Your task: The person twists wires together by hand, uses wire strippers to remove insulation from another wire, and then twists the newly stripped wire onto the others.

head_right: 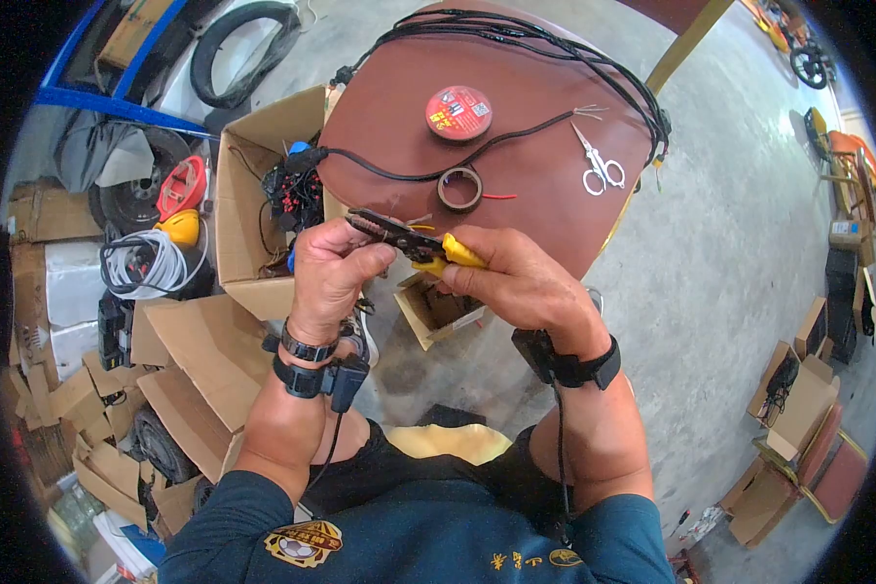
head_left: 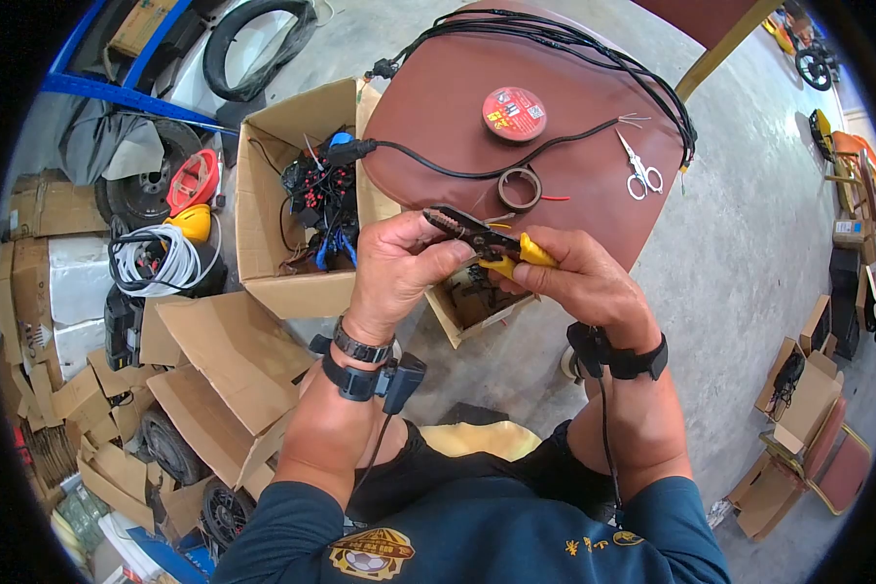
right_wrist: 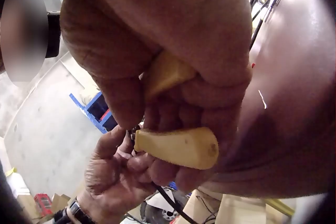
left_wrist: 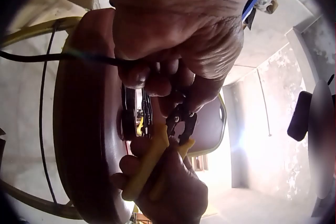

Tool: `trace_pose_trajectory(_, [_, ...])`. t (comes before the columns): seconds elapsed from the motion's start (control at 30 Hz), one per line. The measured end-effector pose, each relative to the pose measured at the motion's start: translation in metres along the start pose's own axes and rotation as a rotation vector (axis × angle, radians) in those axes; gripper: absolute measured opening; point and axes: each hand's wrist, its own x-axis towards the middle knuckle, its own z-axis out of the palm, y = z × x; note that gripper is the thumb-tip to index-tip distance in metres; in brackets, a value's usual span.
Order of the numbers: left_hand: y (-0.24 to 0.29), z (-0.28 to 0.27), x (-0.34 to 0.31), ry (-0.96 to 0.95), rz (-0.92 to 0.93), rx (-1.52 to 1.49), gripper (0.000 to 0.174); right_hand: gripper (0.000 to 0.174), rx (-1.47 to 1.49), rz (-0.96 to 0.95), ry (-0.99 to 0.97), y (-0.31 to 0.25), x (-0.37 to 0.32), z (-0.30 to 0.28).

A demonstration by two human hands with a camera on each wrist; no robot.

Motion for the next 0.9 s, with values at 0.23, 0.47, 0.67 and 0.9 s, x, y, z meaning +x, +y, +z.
trace_pose_trajectory(0.23, [0.001, -0.002, 0.000, 0.005, -0.002, 0.086, 0.020, 0.022, -0.027, 0.064, 0.032, -0.011, -0.002, 0.003])
trace_pose_trajectory(0.47, [-0.011, -0.008, 0.004, -0.016, -0.024, 0.047, 0.019, 0.020, -0.073, -0.071, 0.075, -0.005, 0.002, 0.005])
trace_pose_trajectory(0.67, [-0.010, -0.002, 0.004, 0.033, -0.110, 0.092, 0.019, 0.023, 0.353, -0.138, 0.154, -0.003, 0.002, -0.005])
trace_pose_trajectory(0.9, [-0.031, 0.000, -0.010, -0.058, -0.162, 0.250, 0.019, 0.030, 0.456, -0.173, 0.288, -0.015, -0.009, -0.004])
